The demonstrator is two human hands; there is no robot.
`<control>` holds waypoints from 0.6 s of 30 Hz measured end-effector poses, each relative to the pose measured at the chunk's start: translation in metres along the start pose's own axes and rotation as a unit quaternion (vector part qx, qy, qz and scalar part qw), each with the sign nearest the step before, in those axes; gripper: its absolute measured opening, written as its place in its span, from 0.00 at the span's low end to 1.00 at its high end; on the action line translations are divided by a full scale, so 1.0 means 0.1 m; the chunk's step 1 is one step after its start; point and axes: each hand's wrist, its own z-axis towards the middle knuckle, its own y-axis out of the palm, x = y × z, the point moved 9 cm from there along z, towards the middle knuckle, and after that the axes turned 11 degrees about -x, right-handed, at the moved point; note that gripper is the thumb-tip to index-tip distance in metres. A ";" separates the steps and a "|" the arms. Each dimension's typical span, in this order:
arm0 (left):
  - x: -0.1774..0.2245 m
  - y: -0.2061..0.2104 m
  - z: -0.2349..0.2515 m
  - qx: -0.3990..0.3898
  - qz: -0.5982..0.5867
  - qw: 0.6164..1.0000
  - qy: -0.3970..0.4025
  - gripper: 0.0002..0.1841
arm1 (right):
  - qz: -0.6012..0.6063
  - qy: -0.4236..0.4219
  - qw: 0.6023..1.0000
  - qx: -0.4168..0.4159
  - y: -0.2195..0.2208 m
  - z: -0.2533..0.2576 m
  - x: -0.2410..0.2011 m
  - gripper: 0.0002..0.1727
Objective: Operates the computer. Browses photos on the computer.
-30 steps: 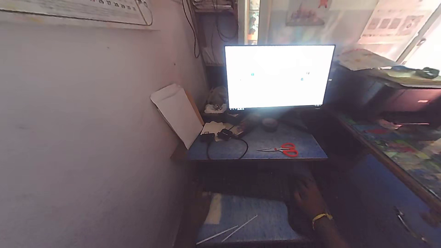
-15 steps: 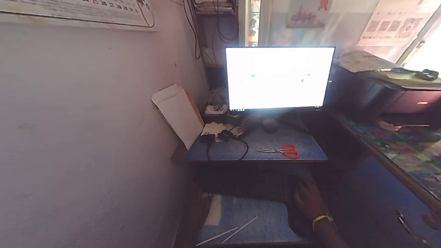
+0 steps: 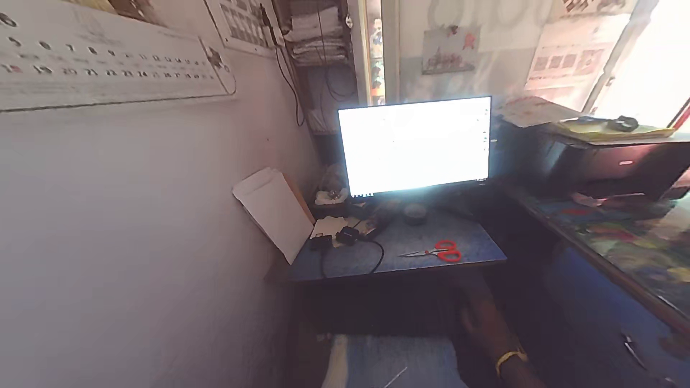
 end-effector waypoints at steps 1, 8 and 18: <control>0.01 -0.01 -0.01 -0.001 -0.011 1.000 -0.005 0.36 | 0.007 0.001 1.000 -0.001 -0.01 0.01 0.00 0.36; 0.00 0.02 0.00 -0.027 0.036 0.999 -0.018 0.35 | 0.029 -0.010 1.000 0.001 -0.01 0.02 0.02 0.36; 0.04 -0.01 -0.06 0.002 0.011 1.000 0.026 0.34 | 0.012 -0.050 0.997 -0.052 0.02 -0.05 -0.09 0.34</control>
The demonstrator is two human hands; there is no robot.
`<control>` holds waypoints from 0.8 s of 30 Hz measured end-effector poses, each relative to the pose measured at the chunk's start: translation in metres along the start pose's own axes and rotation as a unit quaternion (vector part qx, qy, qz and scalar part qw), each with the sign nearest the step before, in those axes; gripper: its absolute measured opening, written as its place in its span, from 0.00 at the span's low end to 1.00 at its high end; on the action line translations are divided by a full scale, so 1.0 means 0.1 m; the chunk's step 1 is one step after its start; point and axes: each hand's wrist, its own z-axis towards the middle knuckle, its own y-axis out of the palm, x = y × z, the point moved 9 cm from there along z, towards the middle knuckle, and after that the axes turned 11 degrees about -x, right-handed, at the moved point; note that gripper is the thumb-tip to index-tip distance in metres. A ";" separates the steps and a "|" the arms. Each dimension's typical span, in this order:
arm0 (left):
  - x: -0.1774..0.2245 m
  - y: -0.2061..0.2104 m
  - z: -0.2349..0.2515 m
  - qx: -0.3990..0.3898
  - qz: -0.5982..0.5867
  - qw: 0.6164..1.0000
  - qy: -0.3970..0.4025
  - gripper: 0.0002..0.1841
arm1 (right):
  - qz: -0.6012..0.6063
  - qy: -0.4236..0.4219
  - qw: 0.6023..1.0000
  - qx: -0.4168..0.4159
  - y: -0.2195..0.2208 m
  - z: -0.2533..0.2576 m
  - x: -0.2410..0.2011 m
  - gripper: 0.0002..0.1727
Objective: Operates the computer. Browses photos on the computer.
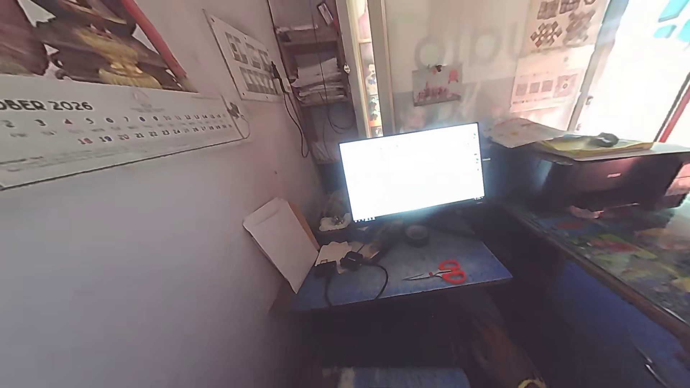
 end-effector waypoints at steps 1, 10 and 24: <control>-0.01 0.02 0.00 0.004 -0.003 1.000 0.008 0.34 | -0.001 -0.010 1.000 0.007 0.00 0.00 -0.01 0.34; -0.14 0.20 0.06 0.016 -0.011 0.999 0.033 0.32 | 0.020 0.008 1.000 0.015 -0.01 0.01 0.03 0.32; -0.12 0.22 0.05 -0.013 -0.016 1.000 0.019 0.35 | 0.009 0.005 0.999 0.043 0.03 -0.02 0.08 0.32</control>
